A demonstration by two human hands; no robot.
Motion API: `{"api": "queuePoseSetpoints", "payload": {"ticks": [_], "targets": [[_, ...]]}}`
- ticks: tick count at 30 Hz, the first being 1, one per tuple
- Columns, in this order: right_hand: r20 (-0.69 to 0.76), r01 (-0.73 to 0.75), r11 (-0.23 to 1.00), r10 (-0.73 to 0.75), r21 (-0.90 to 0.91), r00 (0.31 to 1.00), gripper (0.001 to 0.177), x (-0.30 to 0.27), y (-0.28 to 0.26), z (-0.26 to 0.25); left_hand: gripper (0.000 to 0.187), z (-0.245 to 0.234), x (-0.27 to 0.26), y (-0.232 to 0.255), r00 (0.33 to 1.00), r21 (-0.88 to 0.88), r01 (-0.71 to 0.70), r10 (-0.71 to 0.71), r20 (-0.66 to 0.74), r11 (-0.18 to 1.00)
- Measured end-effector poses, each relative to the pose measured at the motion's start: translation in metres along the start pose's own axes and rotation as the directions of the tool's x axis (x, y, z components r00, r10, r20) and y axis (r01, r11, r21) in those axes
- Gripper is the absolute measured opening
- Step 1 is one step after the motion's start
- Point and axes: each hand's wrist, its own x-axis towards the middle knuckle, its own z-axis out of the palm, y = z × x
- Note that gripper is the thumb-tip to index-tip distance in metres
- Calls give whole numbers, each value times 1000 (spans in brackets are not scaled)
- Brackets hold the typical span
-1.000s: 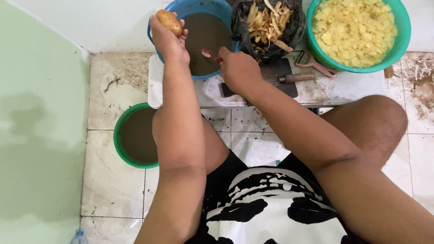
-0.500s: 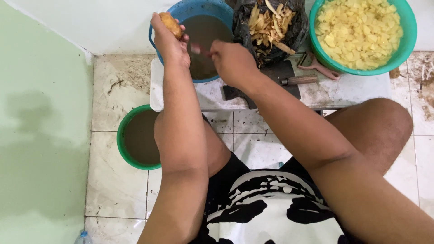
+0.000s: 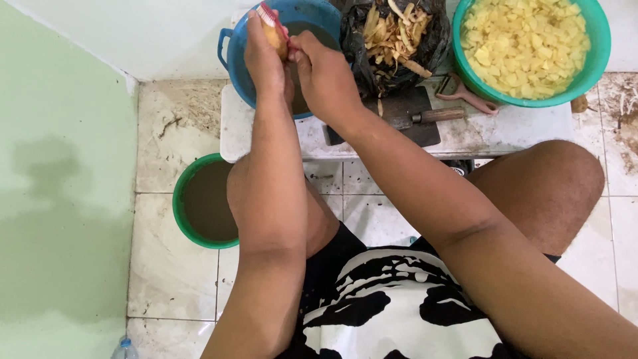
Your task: Peeling potatoes with a small knife and placing them into a bowl of water for preparation.
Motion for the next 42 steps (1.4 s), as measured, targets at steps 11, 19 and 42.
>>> {"api": "queuePoseSetpoints", "payload": {"ticks": [11, 19, 42], "targets": [[0, -109, 990, 110, -93, 994, 22, -36, 12, 6, 56, -1, -2, -1, 990, 10, 78, -77, -115, 997], [-7, -37, 999, 38, 19, 999, 20, -9, 23, 4, 52, -2, 12, -9, 991, -89, 69, -79, -113, 994], [96, -90, 996, 91, -16, 991, 22, -18, 2, -13, 59, -26, 43, -8, 976, -161, -46, 9, -220, 986]]}}
